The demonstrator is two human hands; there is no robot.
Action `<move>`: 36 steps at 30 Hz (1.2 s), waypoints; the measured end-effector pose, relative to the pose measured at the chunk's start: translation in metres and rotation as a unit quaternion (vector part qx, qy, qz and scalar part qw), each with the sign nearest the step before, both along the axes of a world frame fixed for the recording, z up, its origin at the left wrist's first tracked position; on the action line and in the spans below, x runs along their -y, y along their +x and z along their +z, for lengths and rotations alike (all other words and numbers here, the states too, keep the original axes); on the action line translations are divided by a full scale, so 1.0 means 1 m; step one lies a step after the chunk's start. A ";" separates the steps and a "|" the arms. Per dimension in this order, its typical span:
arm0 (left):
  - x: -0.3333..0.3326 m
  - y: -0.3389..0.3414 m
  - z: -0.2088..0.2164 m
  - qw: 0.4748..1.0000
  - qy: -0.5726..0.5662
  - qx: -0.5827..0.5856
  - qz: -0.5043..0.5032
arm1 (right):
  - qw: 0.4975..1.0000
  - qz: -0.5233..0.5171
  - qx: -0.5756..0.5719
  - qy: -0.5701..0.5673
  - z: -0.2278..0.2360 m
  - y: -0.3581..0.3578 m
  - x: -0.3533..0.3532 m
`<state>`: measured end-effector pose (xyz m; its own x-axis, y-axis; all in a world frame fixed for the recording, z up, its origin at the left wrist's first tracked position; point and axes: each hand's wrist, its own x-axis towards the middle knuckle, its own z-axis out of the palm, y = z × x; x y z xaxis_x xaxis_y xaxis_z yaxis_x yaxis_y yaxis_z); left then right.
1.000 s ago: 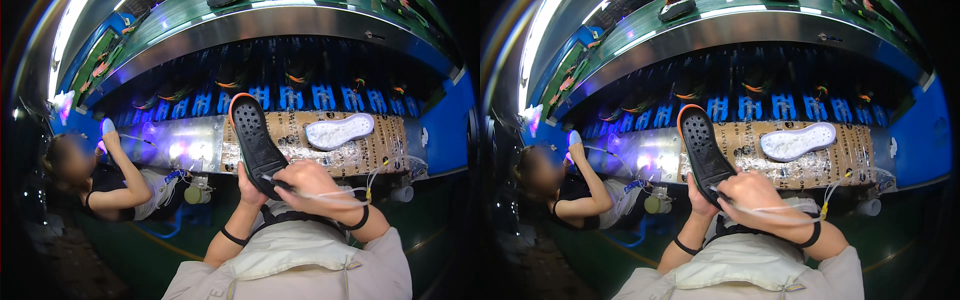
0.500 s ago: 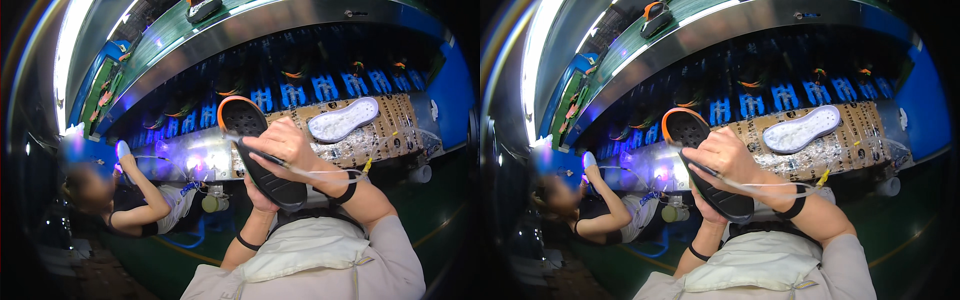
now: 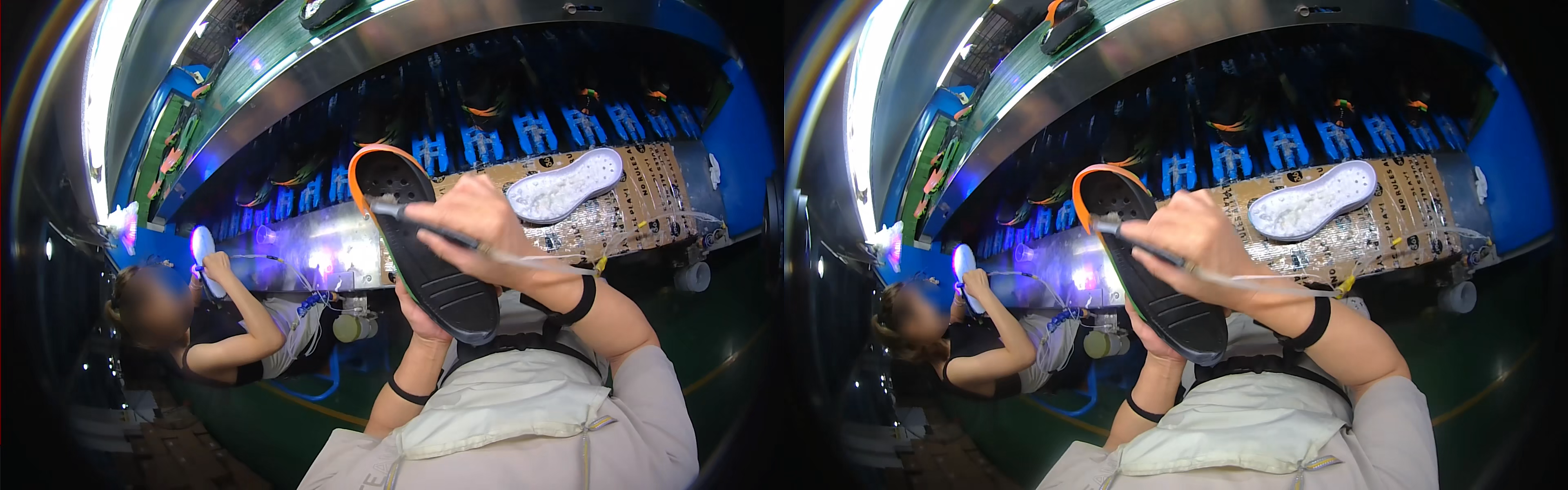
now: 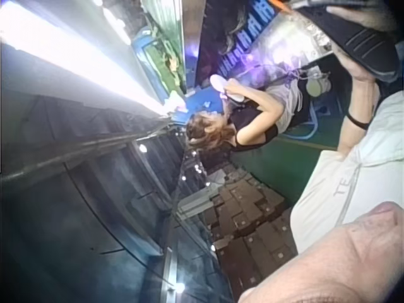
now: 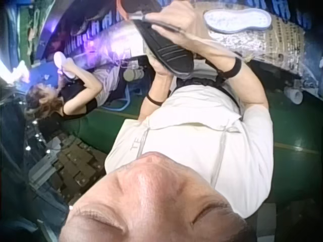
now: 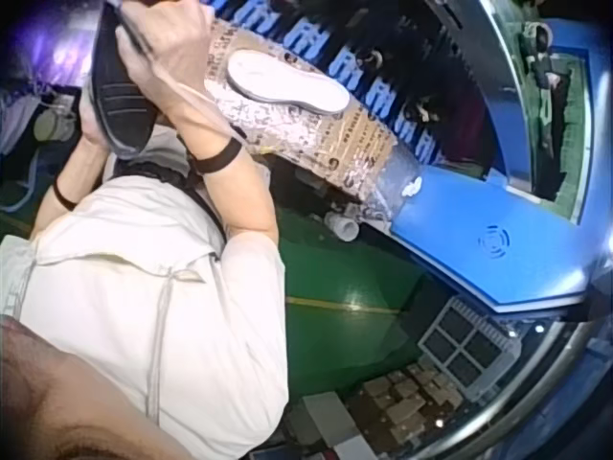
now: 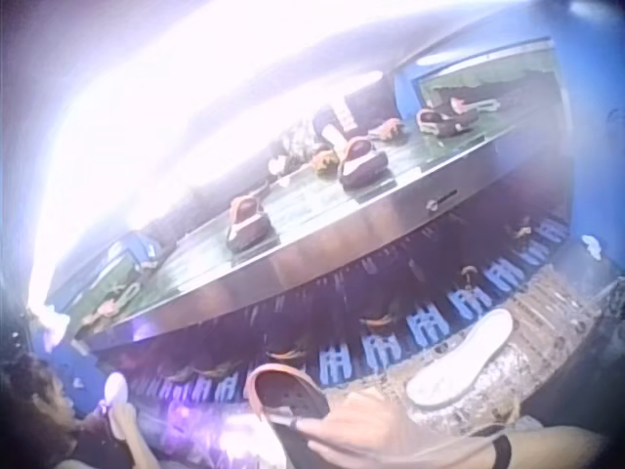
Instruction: Applying glue or primer to shoe outsoles at a factory workstation.
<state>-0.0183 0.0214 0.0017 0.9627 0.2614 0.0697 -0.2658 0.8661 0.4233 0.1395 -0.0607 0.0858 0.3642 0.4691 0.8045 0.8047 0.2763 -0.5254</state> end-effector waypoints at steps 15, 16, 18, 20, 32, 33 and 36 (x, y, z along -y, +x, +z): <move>-0.012 0.010 0.001 0.997 -0.016 0.045 0.061 | 0.996 0.069 -0.007 -0.047 0.008 -0.015 0.010; -0.009 0.008 0.008 0.993 -0.062 0.005 0.098 | 0.997 0.003 0.024 -0.080 0.010 -0.015 0.013; -0.012 0.004 0.002 0.989 0.059 -0.038 0.131 | 0.992 0.052 0.079 -0.088 0.010 -0.019 0.013; -0.032 0.003 -0.028 0.992 -0.060 0.013 0.106 | 0.972 0.188 0.098 -0.097 0.013 -0.026 0.012; -0.042 0.012 0.013 0.988 -0.072 0.129 0.047 | 0.989 0.070 0.069 -0.107 0.024 -0.023 0.023; -0.044 0.013 0.010 0.988 -0.072 0.129 0.048 | 0.989 0.070 0.069 -0.108 0.021 -0.026 0.021; -0.046 0.017 0.013 0.991 -0.065 0.113 0.003 | 0.968 0.170 0.141 -0.122 0.020 -0.039 0.024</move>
